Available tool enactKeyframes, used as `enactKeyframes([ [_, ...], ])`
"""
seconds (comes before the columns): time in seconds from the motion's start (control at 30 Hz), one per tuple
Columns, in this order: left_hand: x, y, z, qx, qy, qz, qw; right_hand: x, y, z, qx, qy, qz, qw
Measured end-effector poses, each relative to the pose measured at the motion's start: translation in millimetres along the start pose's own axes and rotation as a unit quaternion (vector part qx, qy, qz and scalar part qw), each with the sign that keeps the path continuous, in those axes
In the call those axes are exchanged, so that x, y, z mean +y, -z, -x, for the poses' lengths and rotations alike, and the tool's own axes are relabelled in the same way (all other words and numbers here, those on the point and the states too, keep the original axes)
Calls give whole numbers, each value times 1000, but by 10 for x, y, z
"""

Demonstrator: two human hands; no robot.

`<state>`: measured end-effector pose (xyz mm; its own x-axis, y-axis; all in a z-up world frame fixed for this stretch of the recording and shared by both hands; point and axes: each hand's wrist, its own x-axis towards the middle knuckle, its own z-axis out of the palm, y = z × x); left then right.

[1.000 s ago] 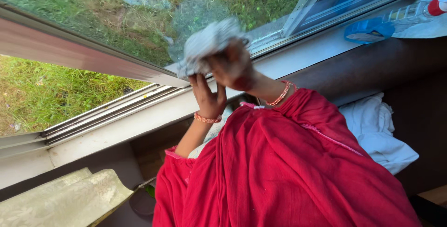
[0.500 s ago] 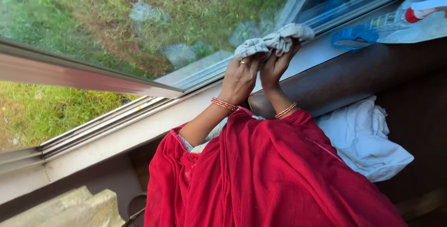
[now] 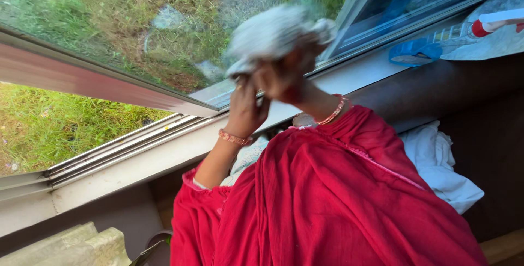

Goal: The person wipes the surface and frames of a glass window with a cloth.

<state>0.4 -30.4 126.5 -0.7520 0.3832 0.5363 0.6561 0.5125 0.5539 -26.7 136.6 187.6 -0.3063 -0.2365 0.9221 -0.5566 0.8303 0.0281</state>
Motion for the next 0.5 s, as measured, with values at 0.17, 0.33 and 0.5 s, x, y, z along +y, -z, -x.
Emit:
enactKeyframes([
  [0.17, -543, -304, 881, 115, -2, -42, 992, -498, -169, -148, -116, 142, -124, 975],
  [0.33, -428, -186, 974, 148, 81, -48, 984, -739, -71, -529, -114, 159, -192, 962],
  [0.5, 107, 421, 238, 245, -6, -165, 955, -462, 132, -943, -55, 93, -222, 969],
])
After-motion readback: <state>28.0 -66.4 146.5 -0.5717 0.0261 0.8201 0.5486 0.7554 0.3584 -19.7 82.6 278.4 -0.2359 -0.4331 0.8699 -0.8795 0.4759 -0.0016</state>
